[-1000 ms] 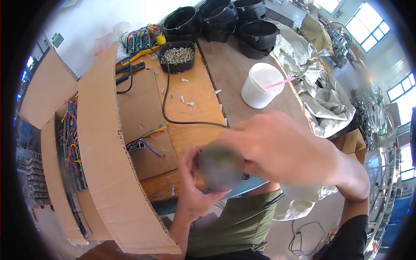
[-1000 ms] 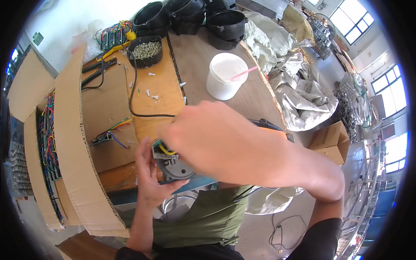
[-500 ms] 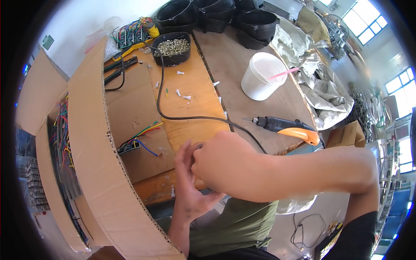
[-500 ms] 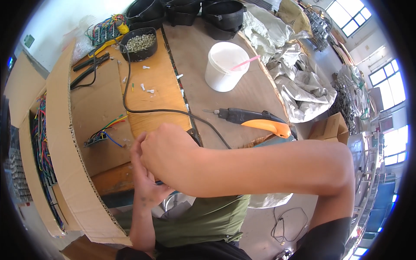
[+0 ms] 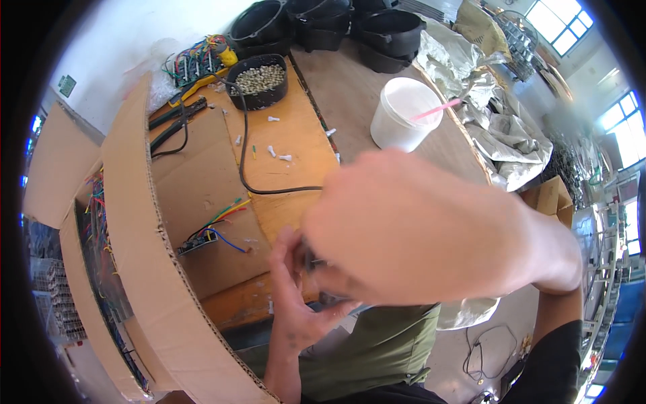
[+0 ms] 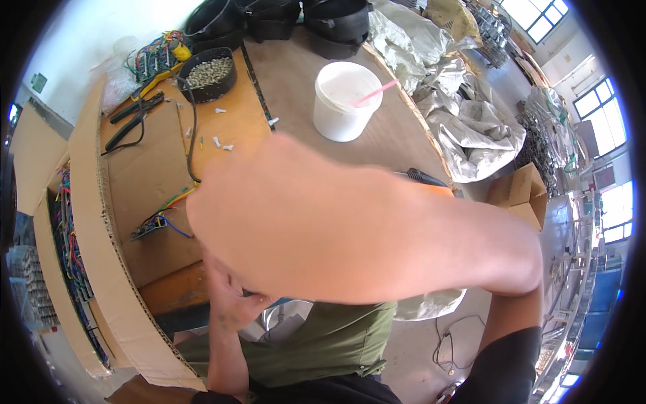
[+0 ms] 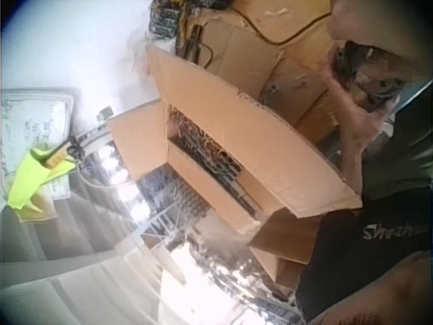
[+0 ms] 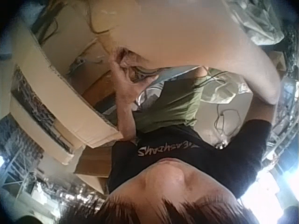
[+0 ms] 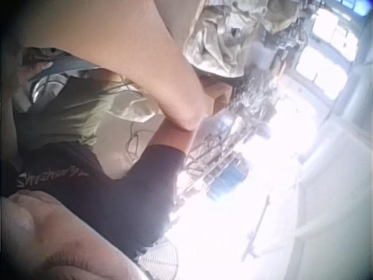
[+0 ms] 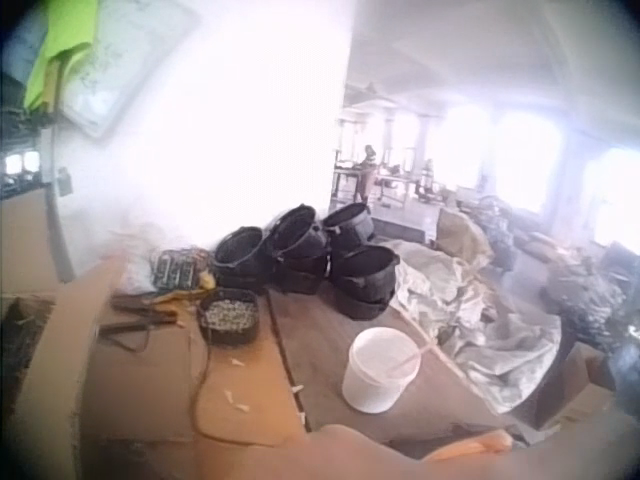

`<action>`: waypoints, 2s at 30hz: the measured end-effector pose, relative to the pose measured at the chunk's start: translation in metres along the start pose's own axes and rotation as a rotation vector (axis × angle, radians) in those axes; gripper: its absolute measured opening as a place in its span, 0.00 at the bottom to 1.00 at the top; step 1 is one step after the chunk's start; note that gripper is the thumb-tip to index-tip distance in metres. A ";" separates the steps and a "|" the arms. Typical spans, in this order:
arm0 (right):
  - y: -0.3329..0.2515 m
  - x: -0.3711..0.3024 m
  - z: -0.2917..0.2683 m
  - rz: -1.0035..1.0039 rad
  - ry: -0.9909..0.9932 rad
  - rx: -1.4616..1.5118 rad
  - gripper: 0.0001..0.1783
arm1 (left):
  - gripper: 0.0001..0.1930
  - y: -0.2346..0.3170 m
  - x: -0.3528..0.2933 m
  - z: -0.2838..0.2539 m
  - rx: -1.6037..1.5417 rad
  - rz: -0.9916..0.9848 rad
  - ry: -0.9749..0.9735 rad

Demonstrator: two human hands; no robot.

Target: The person assembles electronic controller units by applying adhesive from a cup using a small stick to a circuit board and housing, and then using an electric screwdriver to fasten them together.

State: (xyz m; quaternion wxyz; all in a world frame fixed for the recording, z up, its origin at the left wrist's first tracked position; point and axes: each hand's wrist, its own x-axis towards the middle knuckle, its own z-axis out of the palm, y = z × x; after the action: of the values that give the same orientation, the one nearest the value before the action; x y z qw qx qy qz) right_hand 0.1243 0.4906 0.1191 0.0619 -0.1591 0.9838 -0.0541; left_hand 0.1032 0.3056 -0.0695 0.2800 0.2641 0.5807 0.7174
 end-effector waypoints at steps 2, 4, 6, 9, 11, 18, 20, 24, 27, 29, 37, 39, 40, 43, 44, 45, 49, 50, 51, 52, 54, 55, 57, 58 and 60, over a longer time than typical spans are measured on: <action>0.013 0.011 -0.011 0.020 0.163 -0.038 0.08 | 0.62 0.005 0.002 -0.007 0.152 0.129 -0.027; 0.038 0.037 -0.018 0.119 0.251 0.044 0.06 | 0.63 0.010 -0.004 -0.012 0.179 0.128 -0.026; 0.075 0.071 -0.006 0.197 0.423 -0.018 0.05 | 0.61 0.020 -0.007 -0.010 0.194 0.158 -0.009; 0.136 0.137 0.015 0.227 0.415 0.078 0.07 | 0.54 0.024 -0.017 -0.009 0.176 0.211 0.073; 0.171 0.178 0.028 0.286 0.417 0.052 0.09 | 0.39 0.032 -0.017 -0.001 0.095 0.232 0.188; 0.197 0.246 0.046 0.506 0.033 0.082 0.12 | 0.18 0.040 -0.038 -0.008 -0.065 -0.003 0.313; 0.194 0.247 0.047 0.477 0.131 0.030 0.11 | 0.11 0.045 -0.040 -0.009 -0.111 -0.074 0.366; 0.198 0.233 0.046 0.468 0.359 -0.031 0.08 | 0.08 0.045 -0.035 -0.008 -0.277 -0.074 0.394; 0.183 0.225 0.050 0.444 0.394 -0.010 0.09 | 0.07 0.045 -0.046 -0.008 -0.344 -0.080 0.394; 0.177 0.212 0.040 0.481 0.404 -0.020 0.10 | 0.06 0.049 -0.049 -0.008 -0.408 -0.097 0.365; 0.162 0.179 0.028 0.562 0.724 0.005 0.14 | 0.05 0.058 -0.091 0.022 -0.565 -0.242 0.193; 0.125 0.142 0.014 0.332 0.952 0.200 0.14 | 0.09 0.065 -0.101 0.031 -0.661 -0.330 0.187; 0.094 0.119 0.010 0.228 0.982 0.334 0.13 | 0.13 0.066 -0.104 0.028 -0.736 -0.392 0.149; -0.008 -0.003 0.008 -0.031 0.751 0.393 0.12 | 0.14 0.068 -0.100 0.043 -1.060 -0.605 0.202; -0.030 -0.045 0.020 -0.096 0.617 0.266 0.11 | 0.16 0.064 -0.099 0.051 -1.064 -0.601 0.138; -0.046 -0.076 0.052 -0.099 0.615 0.344 0.10 | 0.18 0.058 -0.097 0.059 -1.067 -0.589 0.069; -0.071 -0.140 0.099 0.273 0.481 0.547 0.17 | 0.17 0.024 -0.102 0.072 -1.175 -0.726 0.066; -0.059 -0.144 0.109 0.492 0.420 0.802 0.20 | 0.16 0.011 -0.109 0.065 -1.211 -0.749 0.050; -0.038 -0.147 0.120 0.613 0.506 1.057 0.22 | 0.15 0.017 -0.110 0.062 -1.245 -0.734 0.043; -0.013 -0.154 0.132 0.746 0.597 1.313 0.25 | 0.16 0.034 -0.105 0.067 -1.226 -0.782 0.097; 0.039 -0.171 0.162 1.003 0.636 1.995 0.30 | 0.18 0.055 -0.105 0.072 -1.414 -0.781 0.172; 0.058 -0.179 0.168 1.075 0.619 2.167 0.33 | 0.19 0.070 -0.106 0.074 -1.554 -0.750 0.190; 0.084 -0.183 0.179 1.107 0.644 2.355 0.37 | 0.22 0.099 -0.108 0.076 -1.331 -0.495 0.118; 0.093 -0.181 0.184 1.101 0.708 2.353 0.38 | 0.22 0.108 -0.107 0.078 -0.987 -0.283 0.005; 0.105 -0.150 0.190 1.033 0.592 2.374 0.40 | 0.23 0.110 -0.144 0.033 -1.010 0.054 0.237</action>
State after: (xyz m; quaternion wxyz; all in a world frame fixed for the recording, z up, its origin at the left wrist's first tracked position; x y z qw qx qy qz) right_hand 0.2599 0.6211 -0.0654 -0.0394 0.3984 0.2633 -0.8777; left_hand 0.2174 0.2082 0.0374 0.2864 0.0280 0.1827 0.9401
